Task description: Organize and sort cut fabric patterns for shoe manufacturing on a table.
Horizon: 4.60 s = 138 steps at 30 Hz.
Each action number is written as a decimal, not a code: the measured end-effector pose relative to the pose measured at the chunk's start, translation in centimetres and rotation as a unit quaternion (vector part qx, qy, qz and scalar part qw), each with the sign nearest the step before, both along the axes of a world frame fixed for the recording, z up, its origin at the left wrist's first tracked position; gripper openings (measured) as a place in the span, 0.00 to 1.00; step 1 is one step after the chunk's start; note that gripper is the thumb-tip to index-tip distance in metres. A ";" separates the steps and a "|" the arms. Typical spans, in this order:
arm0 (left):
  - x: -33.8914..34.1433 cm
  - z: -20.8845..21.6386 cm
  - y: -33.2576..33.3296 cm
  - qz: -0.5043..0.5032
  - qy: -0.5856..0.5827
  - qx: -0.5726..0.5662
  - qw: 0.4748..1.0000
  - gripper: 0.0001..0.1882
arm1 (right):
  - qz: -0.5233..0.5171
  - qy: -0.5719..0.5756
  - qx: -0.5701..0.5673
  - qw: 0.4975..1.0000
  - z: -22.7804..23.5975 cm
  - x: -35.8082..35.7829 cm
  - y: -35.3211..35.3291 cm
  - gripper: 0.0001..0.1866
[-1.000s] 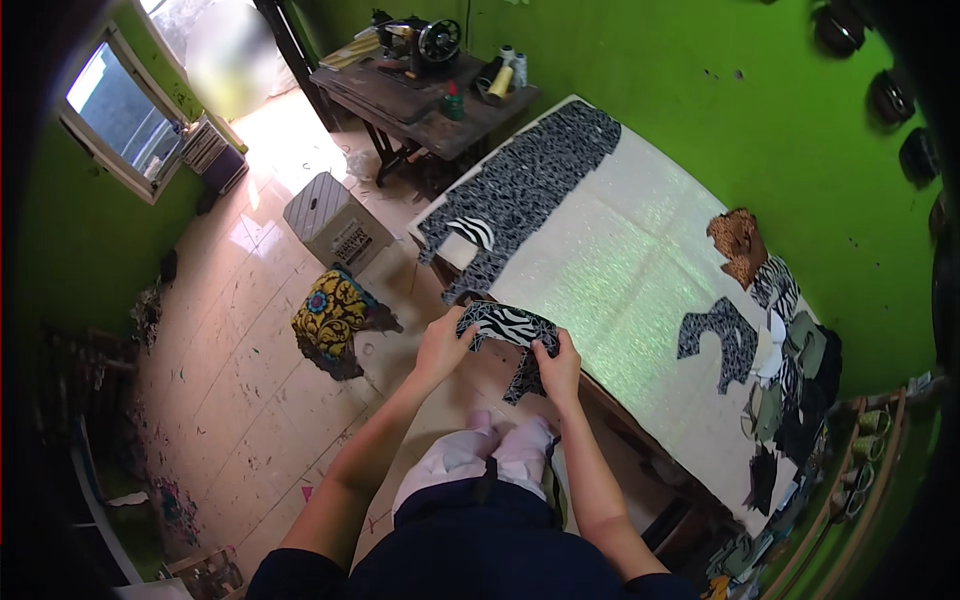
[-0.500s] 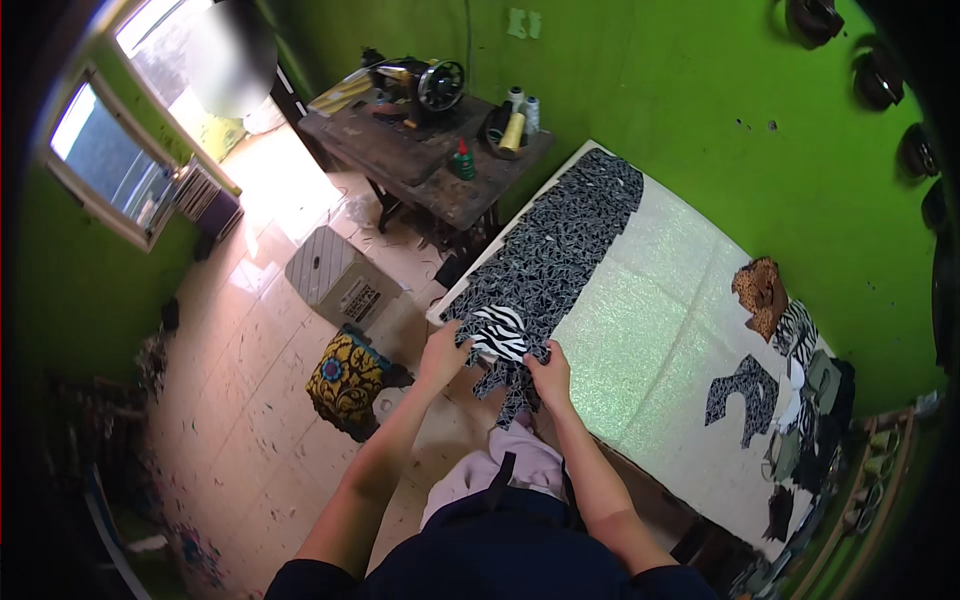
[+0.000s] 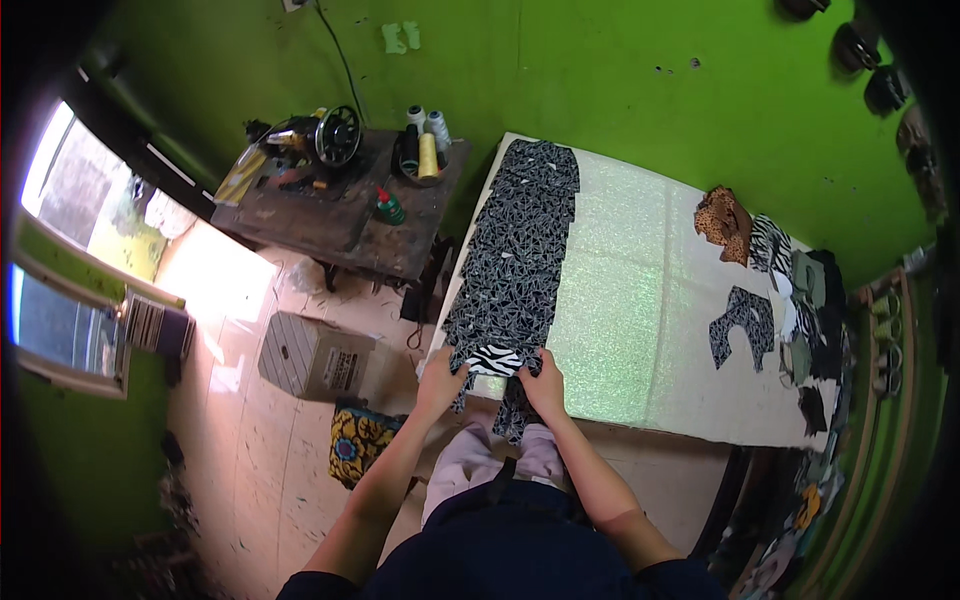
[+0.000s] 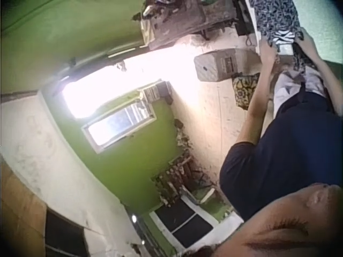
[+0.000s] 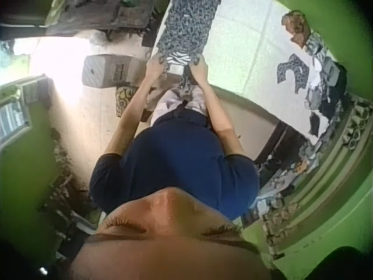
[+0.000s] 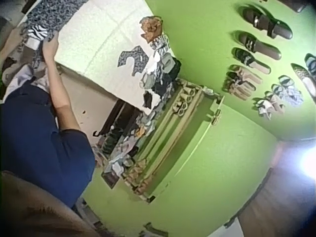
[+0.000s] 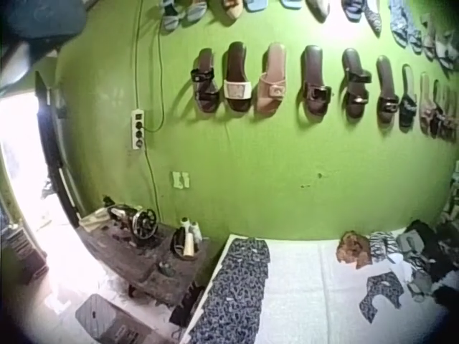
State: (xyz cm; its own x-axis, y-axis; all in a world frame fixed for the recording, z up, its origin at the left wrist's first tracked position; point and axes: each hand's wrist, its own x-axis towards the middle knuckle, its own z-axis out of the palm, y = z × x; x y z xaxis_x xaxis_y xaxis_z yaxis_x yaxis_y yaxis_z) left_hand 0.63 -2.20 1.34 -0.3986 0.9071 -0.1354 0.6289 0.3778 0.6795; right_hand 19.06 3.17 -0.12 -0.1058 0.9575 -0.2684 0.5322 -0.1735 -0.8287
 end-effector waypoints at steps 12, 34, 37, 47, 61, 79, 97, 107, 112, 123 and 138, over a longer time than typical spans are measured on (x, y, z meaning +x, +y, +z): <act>-1.6 -0.2 0.9 -0.152 0.152 -0.042 0.976 0.18 | -0.073 -0.133 0.110 0.982 -0.5 -2.0 -1.7 0.26; -0.5 -3.3 -0.4 -0.363 0.310 0.091 0.874 0.28 | 0.046 -0.339 0.273 0.899 -3.9 -4.9 -5.6 0.27; 1.6 -2.3 -0.1 -0.357 0.274 0.116 0.886 0.26 | 0.044 -0.298 0.276 0.913 -2.8 -3.4 -5.6 0.26; 17.1 -0.9 2.2 -0.417 0.167 0.176 0.876 0.23 | -0.087 -0.280 0.301 0.908 -1.3 10.6 -6.1 0.23; 41.0 -1.9 4.5 -0.438 0.097 0.147 0.882 0.24 | -0.116 -0.315 0.256 0.906 0.2 37.2 -4.9 0.09; 48.2 -1.3 19.0 -0.272 0.169 0.032 0.947 0.34 | 0.025 -0.329 0.261 0.907 -0.1 46.5 13.4 0.19; 49.0 -0.4 20.8 -0.131 0.036 0.021 0.991 0.19 | -0.023 -0.113 0.130 0.985 0.7 49.3 18.8 0.29; 51.5 0.2 18.4 -0.199 -0.166 0.011 0.966 0.10 | -0.079 0.067 0.009 0.995 -1.9 57.8 10.3 0.14; 54.7 -1.8 17.0 -0.215 -0.145 0.046 0.965 0.10 | -0.087 -0.015 0.005 0.996 -2.0 59.0 7.9 0.14; 58.7 -1.5 13.7 -0.325 0.173 0.130 0.921 0.22 | 0.081 -0.265 0.282 0.919 0.0 57.5 6.8 0.25; 67.5 1.5 21.2 -0.409 0.166 0.175 0.880 0.24 | -0.097 -0.177 0.406 0.891 3.0 66.8 17.4 0.14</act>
